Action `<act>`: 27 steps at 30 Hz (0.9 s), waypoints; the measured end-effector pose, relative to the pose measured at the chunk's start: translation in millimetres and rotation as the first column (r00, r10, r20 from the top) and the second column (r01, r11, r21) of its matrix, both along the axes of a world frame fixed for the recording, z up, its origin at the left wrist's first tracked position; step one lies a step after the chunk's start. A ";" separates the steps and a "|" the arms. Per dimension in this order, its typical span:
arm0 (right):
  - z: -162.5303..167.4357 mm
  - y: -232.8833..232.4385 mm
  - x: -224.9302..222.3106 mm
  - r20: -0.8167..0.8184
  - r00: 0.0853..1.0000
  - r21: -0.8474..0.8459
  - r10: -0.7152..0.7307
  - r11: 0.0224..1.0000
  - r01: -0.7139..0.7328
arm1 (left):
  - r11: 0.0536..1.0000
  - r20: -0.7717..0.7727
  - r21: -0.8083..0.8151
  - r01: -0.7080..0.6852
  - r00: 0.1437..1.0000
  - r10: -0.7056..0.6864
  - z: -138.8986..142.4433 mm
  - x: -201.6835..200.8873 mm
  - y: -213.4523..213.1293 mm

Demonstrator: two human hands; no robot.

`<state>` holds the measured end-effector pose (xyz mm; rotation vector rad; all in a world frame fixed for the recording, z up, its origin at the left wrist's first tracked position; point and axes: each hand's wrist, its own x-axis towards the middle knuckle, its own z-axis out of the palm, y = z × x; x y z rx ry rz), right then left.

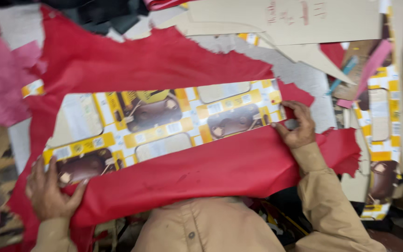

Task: The person lays a paper pattern on a red leather hide and traces around its edge with a marker. They then reposition the hide, place a second printed pattern piece on it, and trace around that pattern as well.

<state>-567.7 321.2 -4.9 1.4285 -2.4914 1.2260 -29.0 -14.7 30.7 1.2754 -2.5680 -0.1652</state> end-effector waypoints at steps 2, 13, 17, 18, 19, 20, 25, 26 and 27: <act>2.3 -5.2 3.7 -0.084 0.996 0.028 0.036 0.999 -0.033 | 1.000 0.002 0.002 -0.010 1.000 0.010 0.6 1.3 -2.4; 3.6 -4.8 39.5 -0.038 0.999 0.118 0.027 0.993 -0.023 | 1.000 -0.018 0.021 -0.013 1.000 0.013 -7.2 32.8 -13.5; -1.4 -5.7 42.8 0.009 0.999 0.105 0.044 0.993 -0.044 | 1.000 -0.058 0.020 0.002 0.998 -0.001 -11.0 45.0 -17.0; -2.0 -5.2 43.8 0.022 0.999 0.109 0.041 0.993 -0.043 | 1.000 -0.064 0.026 0.000 0.998 0.002 -12.3 48.0 -16.9; -3.6 -4.8 46.8 0.048 0.998 0.093 0.035 0.995 -0.039 | 1.000 -0.071 0.028 0.007 0.997 -0.005 -13.7 50.7 -17.6; -4.7 -4.9 49.3 0.075 0.997 0.077 0.029 0.996 -0.035 | 1.000 -0.074 0.026 0.009 0.997 -0.007 -15.0 53.3 -18.0; -3.7 -4.4 57.7 0.079 0.996 0.074 0.045 0.996 -0.051 | 0.999 -0.085 0.045 0.003 0.996 0.001 -19.4 60.5 -17.6; -3.0 -5.8 56.8 0.071 0.997 0.081 0.040 0.996 -0.046 | 0.999 -0.083 0.042 0.003 0.997 0.001 -19.3 60.9 -18.0; -1.9 -5.7 56.7 0.091 0.996 0.088 0.024 0.996 -0.032 | 0.999 -0.082 0.045 0.003 0.997 0.000 -18.9 61.1 -17.9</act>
